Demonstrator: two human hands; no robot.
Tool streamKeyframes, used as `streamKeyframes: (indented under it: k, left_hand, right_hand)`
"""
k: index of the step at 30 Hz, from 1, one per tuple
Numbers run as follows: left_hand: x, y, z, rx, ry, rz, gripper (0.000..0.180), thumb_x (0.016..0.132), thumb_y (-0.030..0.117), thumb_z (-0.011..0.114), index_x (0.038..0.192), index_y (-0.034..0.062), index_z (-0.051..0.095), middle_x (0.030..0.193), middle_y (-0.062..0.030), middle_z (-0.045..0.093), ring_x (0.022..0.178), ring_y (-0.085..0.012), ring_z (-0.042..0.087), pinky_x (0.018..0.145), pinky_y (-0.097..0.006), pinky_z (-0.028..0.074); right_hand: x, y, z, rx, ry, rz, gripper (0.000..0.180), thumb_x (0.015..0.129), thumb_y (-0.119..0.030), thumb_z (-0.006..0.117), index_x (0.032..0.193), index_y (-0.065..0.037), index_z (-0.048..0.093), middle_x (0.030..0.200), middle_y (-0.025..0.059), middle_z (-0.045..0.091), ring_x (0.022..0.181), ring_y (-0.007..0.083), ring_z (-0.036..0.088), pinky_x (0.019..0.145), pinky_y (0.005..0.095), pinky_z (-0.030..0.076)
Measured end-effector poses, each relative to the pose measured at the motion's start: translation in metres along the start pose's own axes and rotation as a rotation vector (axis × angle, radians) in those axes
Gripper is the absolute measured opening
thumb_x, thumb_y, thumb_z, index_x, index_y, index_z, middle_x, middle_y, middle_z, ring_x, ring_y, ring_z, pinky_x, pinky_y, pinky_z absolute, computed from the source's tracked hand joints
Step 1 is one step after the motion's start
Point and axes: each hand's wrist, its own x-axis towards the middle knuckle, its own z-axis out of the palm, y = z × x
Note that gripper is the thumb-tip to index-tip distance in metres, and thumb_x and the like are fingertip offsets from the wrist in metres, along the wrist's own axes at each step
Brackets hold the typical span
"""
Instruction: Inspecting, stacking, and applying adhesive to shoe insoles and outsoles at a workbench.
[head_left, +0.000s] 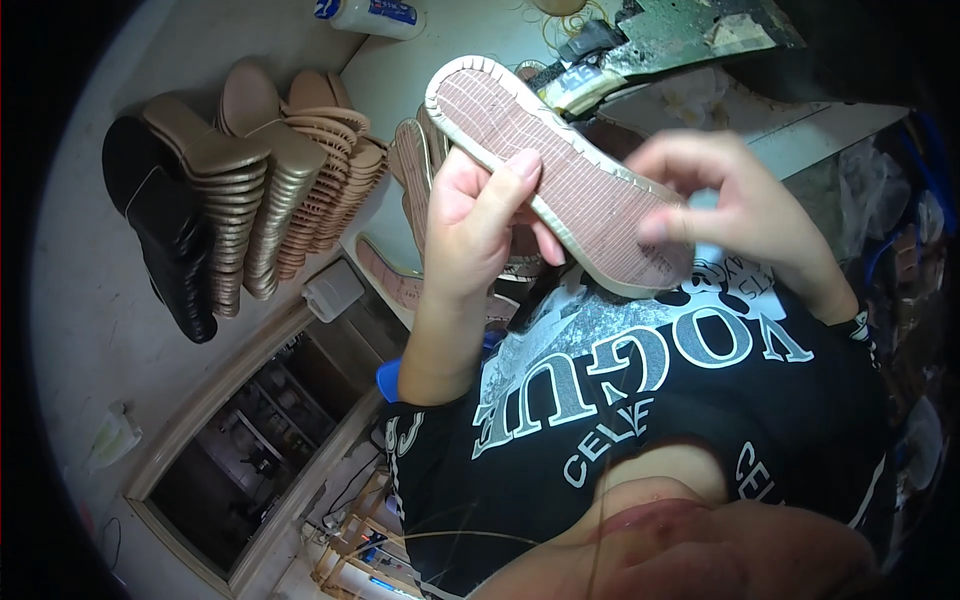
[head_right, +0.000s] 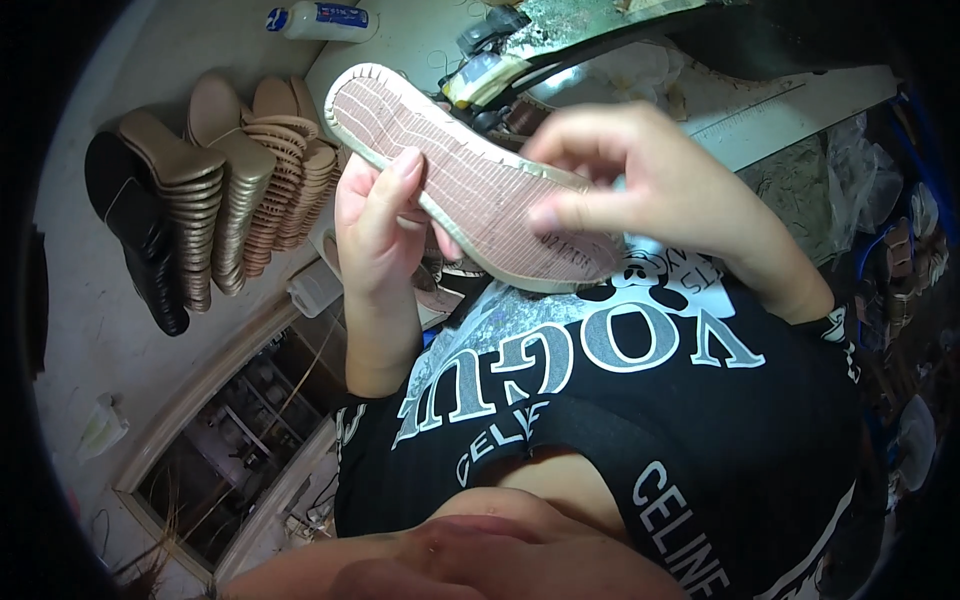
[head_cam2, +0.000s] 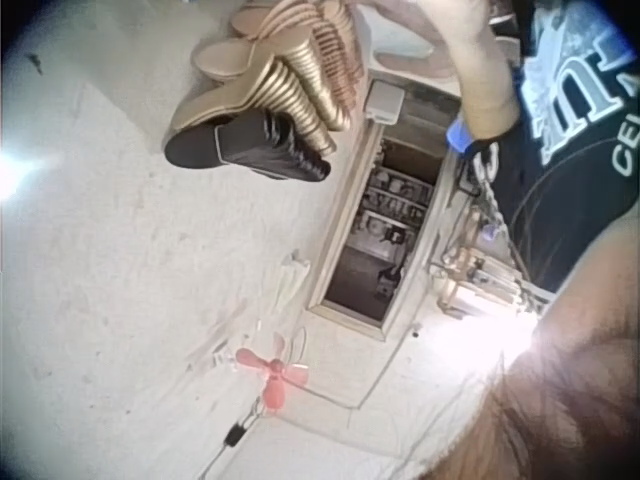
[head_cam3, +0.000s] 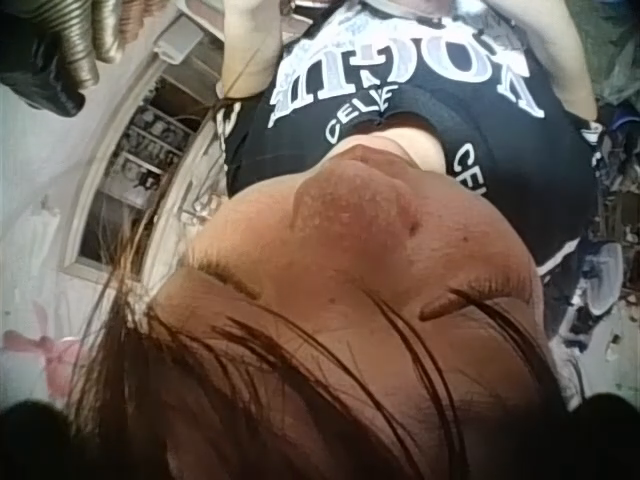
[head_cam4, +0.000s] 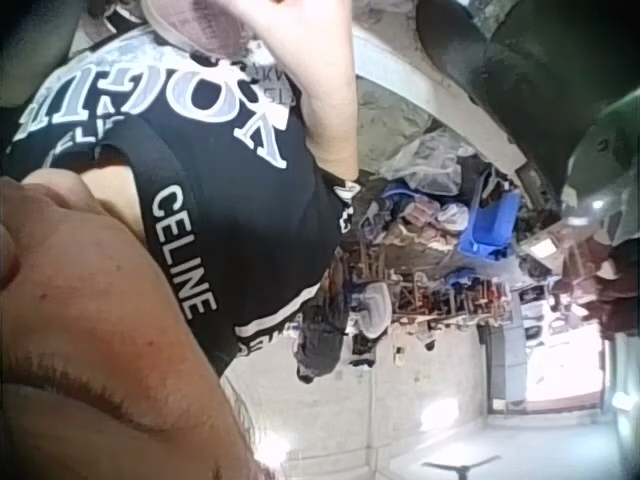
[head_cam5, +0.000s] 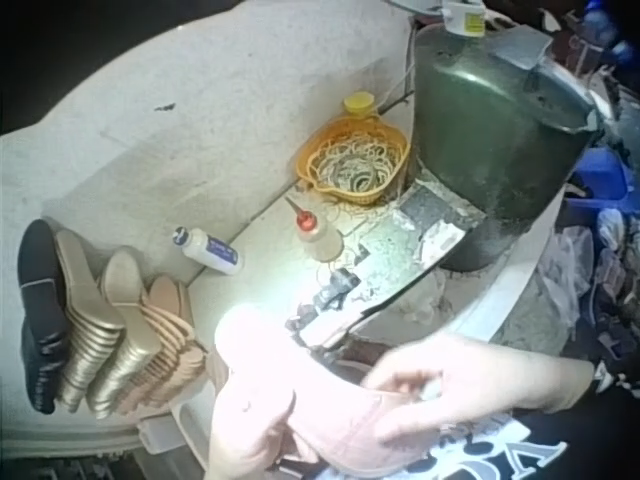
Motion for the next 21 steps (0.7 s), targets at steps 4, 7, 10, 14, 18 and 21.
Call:
streamKeyframes:
  k: [4, 7, 10, 14, 18, 21]
  left_hand:
    - [-0.012, -0.009, 0.025, 0.169, 0.152, 0.133, 0.023, 0.097, 0.009, 0.048, 0.112, -0.007, 0.047, 0.092, -0.0151, 0.065, 0.065, -0.0148, 0.064, 0.048, -0.022, 0.052]
    - [-0.024, -0.013, 0.03, 0.336, 0.125, 0.214, 0.039, 0.095, 0.009, 0.048, 0.127, -0.0119, 0.037, 0.097, -0.0194, 0.063, 0.065, -0.0187, 0.066, 0.047, -0.025, 0.054]
    - [-0.03, -0.022, 0.034, 0.464, 0.139, 0.282, 0.028, 0.095, 0.008, 0.051, 0.115, -0.0097, 0.043, 0.084, -0.0136, 0.064, 0.061, -0.0153, 0.064, 0.047, -0.024, 0.052]
    - [-0.038, -0.03, 0.036, 0.57, 0.188, 0.336, 0.021, 0.093, 0.008, 0.055, 0.102, -0.0091, 0.046, 0.067, -0.0095, 0.063, 0.051, -0.0132, 0.063, 0.045, -0.025, 0.048]
    - [-0.044, -0.029, 0.035, 0.558, 0.139, 0.28, 0.025, 0.096, 0.008, 0.049, 0.114, -0.0083, 0.046, 0.093, -0.012, 0.061, 0.067, -0.0135, 0.063, 0.048, -0.022, 0.052]
    - [-0.045, -0.033, 0.031, 0.49, 0.154, 0.247, 0.022, 0.096, 0.009, 0.05, 0.11, -0.0079, 0.049, 0.091, -0.0118, 0.061, 0.064, -0.0143, 0.062, 0.048, -0.023, 0.052]
  right_hand:
    - [0.011, -0.012, 0.013, -0.6, 0.371, -0.484, 0.02, 0.079, -0.013, 0.07, 0.094, 0.0, 0.067, 0.083, 0.0136, 0.068, 0.073, 0.0206, 0.067, 0.066, 0.0292, 0.053]
    - [0.009, -0.02, 0.022, -0.99, 0.297, -0.554, 0.023, 0.073, -0.014, 0.07, 0.089, 0.001, 0.067, 0.081, 0.0159, 0.067, 0.07, 0.0268, 0.066, 0.064, 0.0336, 0.053]
    - [0.011, -0.032, 0.026, -1.213, 0.162, -0.537, 0.016, 0.071, -0.013, 0.067, 0.078, 0.0, 0.063, 0.073, 0.0133, 0.063, 0.067, 0.0285, 0.064, 0.062, 0.0365, 0.051]
    - [0.022, -0.045, 0.025, -1.329, -0.061, -0.519, 0.014, 0.069, -0.011, 0.066, 0.068, -0.002, 0.056, 0.063, 0.0105, 0.057, 0.062, 0.0289, 0.06, 0.058, 0.0384, 0.048]
    - [0.029, -0.047, 0.032, -1.18, 0.048, -0.495, 0.017, 0.068, -0.012, 0.067, 0.062, -0.003, 0.054, 0.062, 0.0128, 0.056, 0.062, 0.0315, 0.058, 0.059, 0.0388, 0.047]
    - [0.033, -0.026, 0.032, -1.123, 0.207, -0.653, 0.015, 0.07, -0.009, 0.066, 0.063, -0.002, 0.055, 0.059, 0.0101, 0.054, 0.056, 0.0228, 0.058, 0.056, 0.0329, 0.046]
